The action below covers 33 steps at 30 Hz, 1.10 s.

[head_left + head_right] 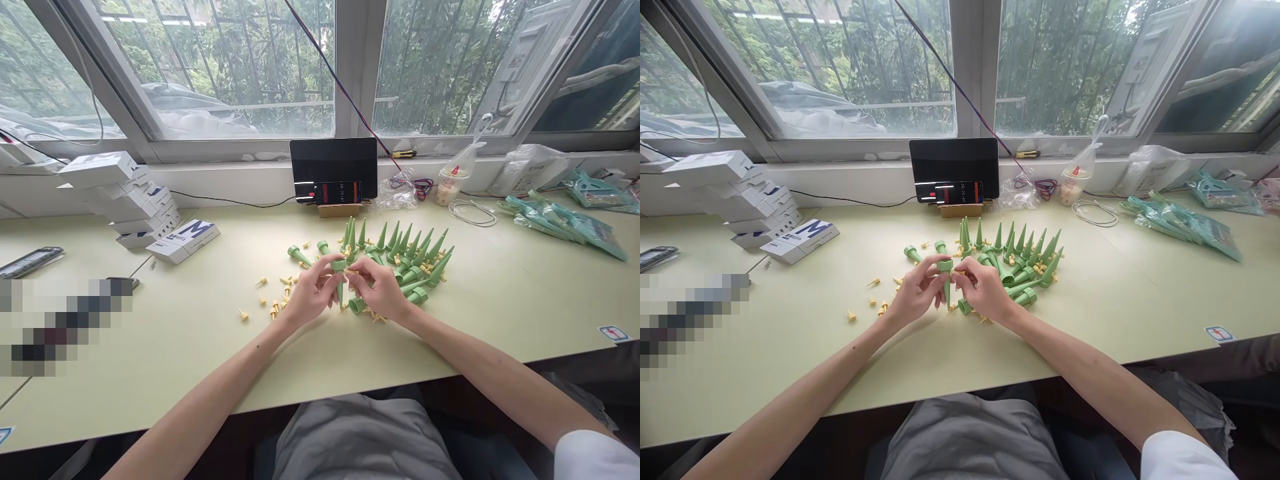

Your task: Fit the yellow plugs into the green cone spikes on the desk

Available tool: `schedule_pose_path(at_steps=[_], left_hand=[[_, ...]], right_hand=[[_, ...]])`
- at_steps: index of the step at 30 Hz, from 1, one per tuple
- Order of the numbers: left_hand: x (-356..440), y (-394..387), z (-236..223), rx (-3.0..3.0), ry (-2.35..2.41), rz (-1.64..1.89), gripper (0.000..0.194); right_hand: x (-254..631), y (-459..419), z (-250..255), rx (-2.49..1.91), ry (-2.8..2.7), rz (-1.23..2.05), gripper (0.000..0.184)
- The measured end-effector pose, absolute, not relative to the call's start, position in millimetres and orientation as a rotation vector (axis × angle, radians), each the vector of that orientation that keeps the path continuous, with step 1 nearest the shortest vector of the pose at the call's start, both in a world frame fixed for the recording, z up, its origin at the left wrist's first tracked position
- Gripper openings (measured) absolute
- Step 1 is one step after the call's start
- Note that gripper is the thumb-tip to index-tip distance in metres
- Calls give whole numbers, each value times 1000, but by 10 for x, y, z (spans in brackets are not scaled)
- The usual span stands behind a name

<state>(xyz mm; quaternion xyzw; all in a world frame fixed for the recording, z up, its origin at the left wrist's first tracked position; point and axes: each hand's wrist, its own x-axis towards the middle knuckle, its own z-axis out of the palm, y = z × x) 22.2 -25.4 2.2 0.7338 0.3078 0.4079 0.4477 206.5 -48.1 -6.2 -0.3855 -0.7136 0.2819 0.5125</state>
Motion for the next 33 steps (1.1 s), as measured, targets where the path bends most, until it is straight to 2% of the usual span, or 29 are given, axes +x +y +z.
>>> schedule_pose_path(at_steps=[12,25,33], left_hand=[[219,-242,105,1478,707,872,46],[235,-240,98,1496,730,913,47],[253,-231,98,1474,737,950,47]], right_hand=[[2066,-497,-36,-909,-1760,642,15],[2049,-485,-41,-952,-1661,681,19],[2042,-496,-18,-962,-1672,641,12]])
